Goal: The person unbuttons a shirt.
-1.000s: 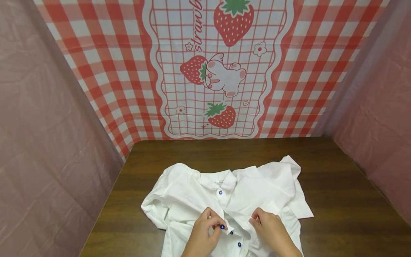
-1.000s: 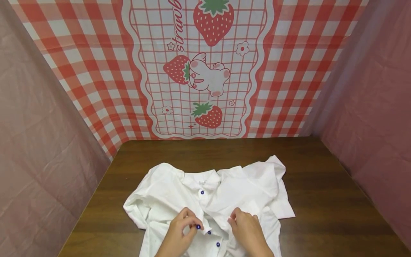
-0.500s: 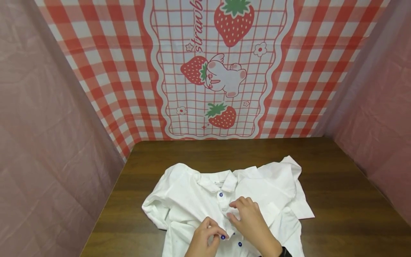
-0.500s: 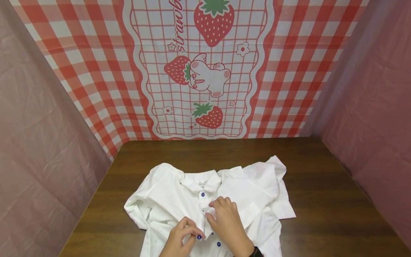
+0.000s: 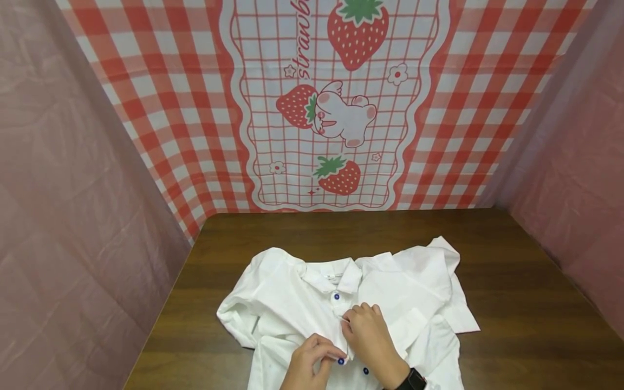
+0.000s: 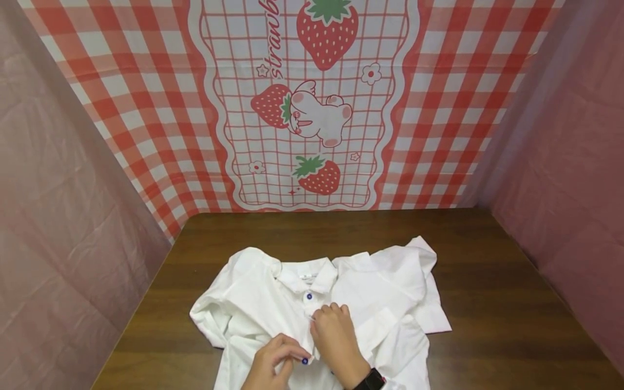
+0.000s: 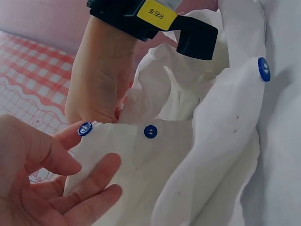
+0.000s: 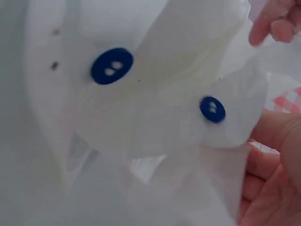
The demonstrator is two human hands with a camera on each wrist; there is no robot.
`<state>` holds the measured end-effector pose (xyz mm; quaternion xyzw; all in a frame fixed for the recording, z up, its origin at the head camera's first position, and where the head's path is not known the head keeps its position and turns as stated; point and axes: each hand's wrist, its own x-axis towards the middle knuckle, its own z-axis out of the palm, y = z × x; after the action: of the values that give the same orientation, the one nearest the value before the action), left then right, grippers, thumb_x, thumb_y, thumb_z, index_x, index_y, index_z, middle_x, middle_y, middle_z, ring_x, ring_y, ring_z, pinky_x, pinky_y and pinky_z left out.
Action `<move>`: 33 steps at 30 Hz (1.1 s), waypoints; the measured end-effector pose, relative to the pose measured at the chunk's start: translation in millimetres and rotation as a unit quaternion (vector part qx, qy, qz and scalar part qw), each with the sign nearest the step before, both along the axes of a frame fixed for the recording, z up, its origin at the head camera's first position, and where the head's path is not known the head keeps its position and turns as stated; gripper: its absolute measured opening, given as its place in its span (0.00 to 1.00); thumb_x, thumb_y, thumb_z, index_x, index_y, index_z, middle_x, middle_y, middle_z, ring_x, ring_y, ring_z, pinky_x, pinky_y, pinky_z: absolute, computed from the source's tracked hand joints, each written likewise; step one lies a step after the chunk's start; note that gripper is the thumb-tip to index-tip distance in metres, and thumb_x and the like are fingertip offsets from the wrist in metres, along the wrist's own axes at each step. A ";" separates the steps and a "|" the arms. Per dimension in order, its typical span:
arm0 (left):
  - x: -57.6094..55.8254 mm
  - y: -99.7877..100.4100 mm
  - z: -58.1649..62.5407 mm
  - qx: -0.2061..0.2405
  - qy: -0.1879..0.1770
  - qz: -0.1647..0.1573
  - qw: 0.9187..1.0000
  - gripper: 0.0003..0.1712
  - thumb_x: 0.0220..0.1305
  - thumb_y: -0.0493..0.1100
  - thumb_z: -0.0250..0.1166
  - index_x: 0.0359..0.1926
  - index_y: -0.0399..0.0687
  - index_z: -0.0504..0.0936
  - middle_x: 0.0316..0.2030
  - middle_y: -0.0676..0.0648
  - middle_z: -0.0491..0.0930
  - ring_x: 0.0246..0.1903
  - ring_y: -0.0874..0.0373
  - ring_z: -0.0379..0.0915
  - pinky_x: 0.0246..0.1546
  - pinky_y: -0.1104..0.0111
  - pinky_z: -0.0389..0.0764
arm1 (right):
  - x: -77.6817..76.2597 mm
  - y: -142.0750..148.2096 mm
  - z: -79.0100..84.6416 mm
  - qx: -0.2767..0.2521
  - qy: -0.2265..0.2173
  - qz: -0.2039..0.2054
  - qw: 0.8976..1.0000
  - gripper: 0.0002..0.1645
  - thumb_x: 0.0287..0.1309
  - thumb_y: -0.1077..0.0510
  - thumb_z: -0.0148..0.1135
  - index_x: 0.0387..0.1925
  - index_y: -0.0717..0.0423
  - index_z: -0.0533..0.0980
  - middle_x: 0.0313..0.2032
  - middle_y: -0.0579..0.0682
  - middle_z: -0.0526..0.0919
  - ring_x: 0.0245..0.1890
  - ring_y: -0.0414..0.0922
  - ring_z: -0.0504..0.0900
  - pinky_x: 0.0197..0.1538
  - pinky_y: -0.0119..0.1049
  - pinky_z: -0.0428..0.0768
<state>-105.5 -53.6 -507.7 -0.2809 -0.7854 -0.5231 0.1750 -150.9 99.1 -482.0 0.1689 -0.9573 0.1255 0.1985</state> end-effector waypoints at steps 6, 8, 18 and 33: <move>-3.8 0.5 14.1 0.014 -0.061 0.023 0.998 0.20 0.48 0.21 0.52 0.34 0.46 0.82 0.32 0.49 0.81 0.16 0.76 0.70 0.17 0.84 0.71 | -6.6 4.0 2.6 -0.040 0.108 0.005 0.993 0.07 0.34 0.62 0.69 0.18 0.54 0.77 0.17 0.44 0.76 0.21 0.42 0.70 0.28 0.34 0.61; -6.9 2.2 20.1 0.015 -0.075 0.047 0.996 0.21 0.50 0.22 0.52 0.34 0.49 0.82 0.33 0.51 0.82 0.14 0.79 0.65 0.15 0.84 0.68 | -9.3 5.8 4.9 -0.058 0.141 0.009 0.988 0.08 0.33 0.63 0.69 0.18 0.55 0.76 0.18 0.45 0.75 0.21 0.43 0.70 0.29 0.34 0.62; -30.8 18.0 38.6 0.038 0.026 0.094 0.995 0.14 0.54 0.27 0.59 0.38 0.46 0.82 0.42 0.49 0.81 0.15 0.77 0.59 0.17 0.86 0.64 | -13.1 15.1 16.1 -0.135 0.214 0.015 0.967 0.05 0.37 0.64 0.63 0.20 0.57 0.74 0.18 0.45 0.73 0.22 0.42 0.70 0.30 0.35 0.63; -52.0 41.0 42.1 -0.026 0.005 0.076 0.997 0.11 0.59 0.39 0.63 0.43 0.42 0.79 0.38 0.49 0.78 0.18 0.75 0.59 0.21 0.87 0.64 | -2.8 21.3 22.6 -0.197 0.240 0.032 0.950 0.05 0.39 0.64 0.63 0.22 0.55 0.73 0.18 0.43 0.71 0.22 0.38 0.67 0.32 0.31 0.60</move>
<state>-157.5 -12.6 -465.5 -0.2274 -0.8170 -0.4860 0.2113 -153.8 120.4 -459.4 0.1817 -0.8317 0.2734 0.4478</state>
